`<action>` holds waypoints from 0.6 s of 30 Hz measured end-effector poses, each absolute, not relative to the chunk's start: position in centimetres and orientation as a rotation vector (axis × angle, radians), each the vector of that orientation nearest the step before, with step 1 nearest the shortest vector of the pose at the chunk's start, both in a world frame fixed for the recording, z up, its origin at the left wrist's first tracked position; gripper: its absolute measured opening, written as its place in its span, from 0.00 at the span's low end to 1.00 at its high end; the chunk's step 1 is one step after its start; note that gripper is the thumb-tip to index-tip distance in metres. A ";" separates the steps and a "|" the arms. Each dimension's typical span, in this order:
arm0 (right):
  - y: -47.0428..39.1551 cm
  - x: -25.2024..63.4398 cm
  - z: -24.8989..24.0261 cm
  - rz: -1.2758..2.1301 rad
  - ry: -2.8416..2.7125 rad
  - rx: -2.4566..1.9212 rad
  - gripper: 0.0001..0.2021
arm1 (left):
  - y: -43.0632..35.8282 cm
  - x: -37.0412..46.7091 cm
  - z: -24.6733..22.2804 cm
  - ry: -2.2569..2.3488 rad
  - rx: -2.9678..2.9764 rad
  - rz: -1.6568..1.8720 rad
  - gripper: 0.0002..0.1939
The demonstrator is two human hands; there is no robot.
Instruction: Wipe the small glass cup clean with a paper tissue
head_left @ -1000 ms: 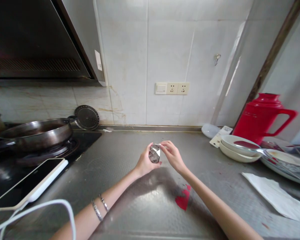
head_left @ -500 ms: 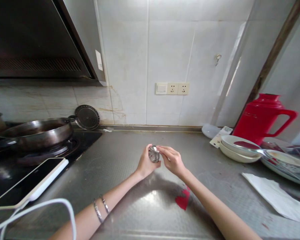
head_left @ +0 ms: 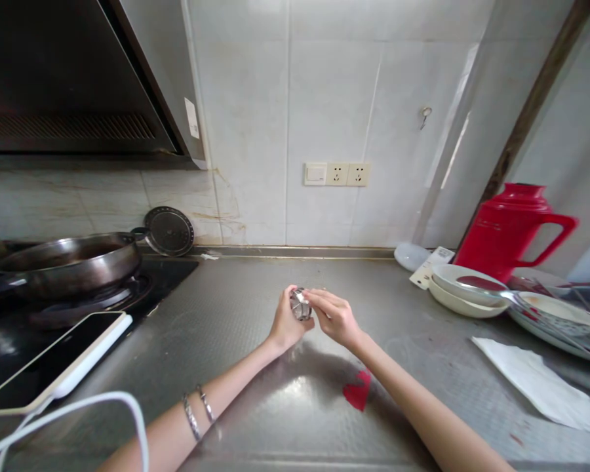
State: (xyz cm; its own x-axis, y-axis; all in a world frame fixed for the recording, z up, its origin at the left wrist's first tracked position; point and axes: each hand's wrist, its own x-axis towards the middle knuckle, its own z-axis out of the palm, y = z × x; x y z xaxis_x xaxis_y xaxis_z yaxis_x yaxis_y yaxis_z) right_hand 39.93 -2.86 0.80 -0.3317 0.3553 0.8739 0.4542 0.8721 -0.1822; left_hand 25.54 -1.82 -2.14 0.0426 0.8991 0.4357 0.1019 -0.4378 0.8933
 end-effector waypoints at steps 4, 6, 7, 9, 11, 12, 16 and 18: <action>-2.5 40.1 0.8 -0.052 -1.834 -0.745 0.13 | -2.4 25.6 -1.7 1.045 1.697 1.457 0.39; -2.5 40.1 0.8 -0.061 -1.825 -0.731 0.13 | -2.5 25.7 -1.7 1.046 1.703 1.458 0.39; -2.6 40.1 0.8 -0.091 -1.853 -0.687 0.14 | -2.4 25.7 -1.8 1.041 1.692 1.461 0.39; -2.7 40.2 0.9 -0.188 -1.941 -0.562 0.16 | -2.1 25.8 -2.0 1.015 1.658 1.472 0.39; -2.8 40.3 1.1 -0.287 -2.018 -0.462 0.17 | -1.8 25.8 -2.2 0.989 1.642 1.487 0.39; -2.8 40.4 1.2 -0.318 -2.036 -0.444 0.18 | -1.8 25.8 -2.3 0.985 1.646 1.494 0.39; -2.4 40.7 1.3 -0.281 -1.997 -0.546 0.16 | -2.5 25.8 -1.8 1.029 1.687 1.472 0.39; -2.3 40.6 1.2 -0.205 -1.914 -0.651 0.15 | -2.9 25.8 -1.6 1.026 1.707 1.465 0.39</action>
